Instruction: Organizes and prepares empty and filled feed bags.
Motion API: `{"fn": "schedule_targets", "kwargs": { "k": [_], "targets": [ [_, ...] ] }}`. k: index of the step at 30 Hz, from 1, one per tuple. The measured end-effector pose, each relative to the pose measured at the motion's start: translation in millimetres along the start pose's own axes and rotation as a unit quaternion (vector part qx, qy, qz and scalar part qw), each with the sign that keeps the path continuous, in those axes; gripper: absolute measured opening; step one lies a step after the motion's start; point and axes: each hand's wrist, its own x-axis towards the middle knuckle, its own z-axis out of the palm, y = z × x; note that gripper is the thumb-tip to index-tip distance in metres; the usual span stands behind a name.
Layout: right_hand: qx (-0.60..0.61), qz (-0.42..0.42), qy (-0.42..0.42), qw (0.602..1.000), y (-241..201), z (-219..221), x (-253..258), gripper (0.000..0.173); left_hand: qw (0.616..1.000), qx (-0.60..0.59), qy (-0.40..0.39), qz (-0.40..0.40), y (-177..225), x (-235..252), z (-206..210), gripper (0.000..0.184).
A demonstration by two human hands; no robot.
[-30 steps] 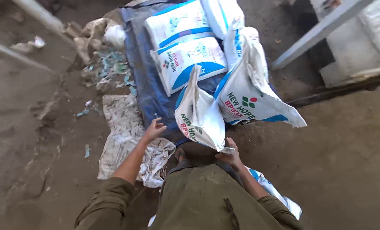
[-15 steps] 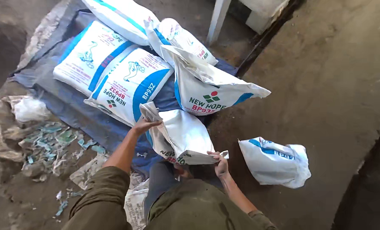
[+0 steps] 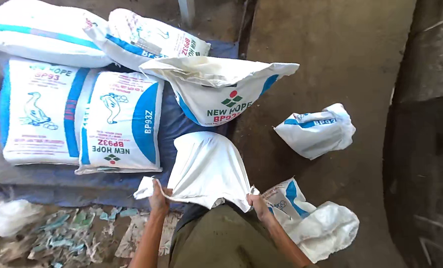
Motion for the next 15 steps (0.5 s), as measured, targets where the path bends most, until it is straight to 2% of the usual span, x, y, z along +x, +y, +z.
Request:
{"fn": "schedule_targets", "kwargs": {
  "k": [3, 9, 15],
  "targets": [
    [-0.06, 0.055, -0.034, 0.996, 9, 4, -12, 0.005, 0.999, 0.007, 0.045, -0.012, -8, -20, -19, 0.061],
    [0.034, 0.003, 0.041, 0.999, -30, -6, -15, 0.01, 1.0, 0.009, 0.021, 0.009, 34, -38, 30, 0.059],
    [0.049, 0.012, 0.025, 0.998, -73, -30, -37, 0.008, 0.999, -0.018, 0.038, 0.034, 71, -71, 54, 0.055]
  ]
}}
